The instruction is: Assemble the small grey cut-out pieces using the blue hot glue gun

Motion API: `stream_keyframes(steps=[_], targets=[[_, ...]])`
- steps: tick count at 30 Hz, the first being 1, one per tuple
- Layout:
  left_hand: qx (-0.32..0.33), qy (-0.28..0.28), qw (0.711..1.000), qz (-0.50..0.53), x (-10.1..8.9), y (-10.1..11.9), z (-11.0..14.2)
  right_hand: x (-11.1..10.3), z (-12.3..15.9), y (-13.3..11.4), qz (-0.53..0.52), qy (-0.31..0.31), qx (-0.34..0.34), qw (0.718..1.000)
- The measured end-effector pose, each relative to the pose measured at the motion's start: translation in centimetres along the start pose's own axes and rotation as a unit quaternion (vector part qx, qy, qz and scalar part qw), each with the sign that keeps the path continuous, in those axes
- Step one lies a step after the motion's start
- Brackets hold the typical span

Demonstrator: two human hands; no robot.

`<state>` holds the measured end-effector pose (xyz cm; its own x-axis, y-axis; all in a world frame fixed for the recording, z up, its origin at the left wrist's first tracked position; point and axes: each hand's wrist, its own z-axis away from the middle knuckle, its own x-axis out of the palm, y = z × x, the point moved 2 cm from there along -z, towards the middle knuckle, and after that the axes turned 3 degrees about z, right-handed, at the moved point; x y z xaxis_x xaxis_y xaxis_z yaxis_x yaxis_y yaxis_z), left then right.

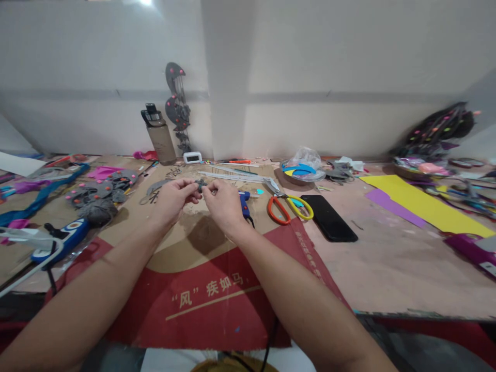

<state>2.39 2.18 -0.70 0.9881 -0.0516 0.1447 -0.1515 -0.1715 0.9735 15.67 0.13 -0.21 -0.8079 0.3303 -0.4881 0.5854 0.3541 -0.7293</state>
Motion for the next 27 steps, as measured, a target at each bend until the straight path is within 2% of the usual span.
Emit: stream_keyframes(steps=[12, 17, 21, 24, 27], targets=[[0.016, -0.037, 0.998, -0.050, -0.2, -0.4, -0.2, 0.1, 0.1, 0.3, 0.006, 0.017, -0.008, 1.000], [-0.008, -0.053, 0.998, -0.041, -0.2, -0.5, -0.2, -0.1, 0.2, 0.5, 0.019, 0.045, -0.023, 0.999], [-0.048, -0.074, 0.996, -0.018, -0.1, -0.2, 0.0, 0.1, 0.2, 0.7, 0.021, 0.031, -0.046, 0.998], [-0.087, -0.110, 0.990, 0.015, 0.1, 0.2, 0.1, 0.4, -0.1, 1.1, -0.011, 0.008, -0.017, 1.000], [-0.117, -0.130, 0.984, 0.044, 0.0, 0.5, 0.1, 0.7, -0.5, 1.8, -0.103, -0.032, 0.037, 0.993]])
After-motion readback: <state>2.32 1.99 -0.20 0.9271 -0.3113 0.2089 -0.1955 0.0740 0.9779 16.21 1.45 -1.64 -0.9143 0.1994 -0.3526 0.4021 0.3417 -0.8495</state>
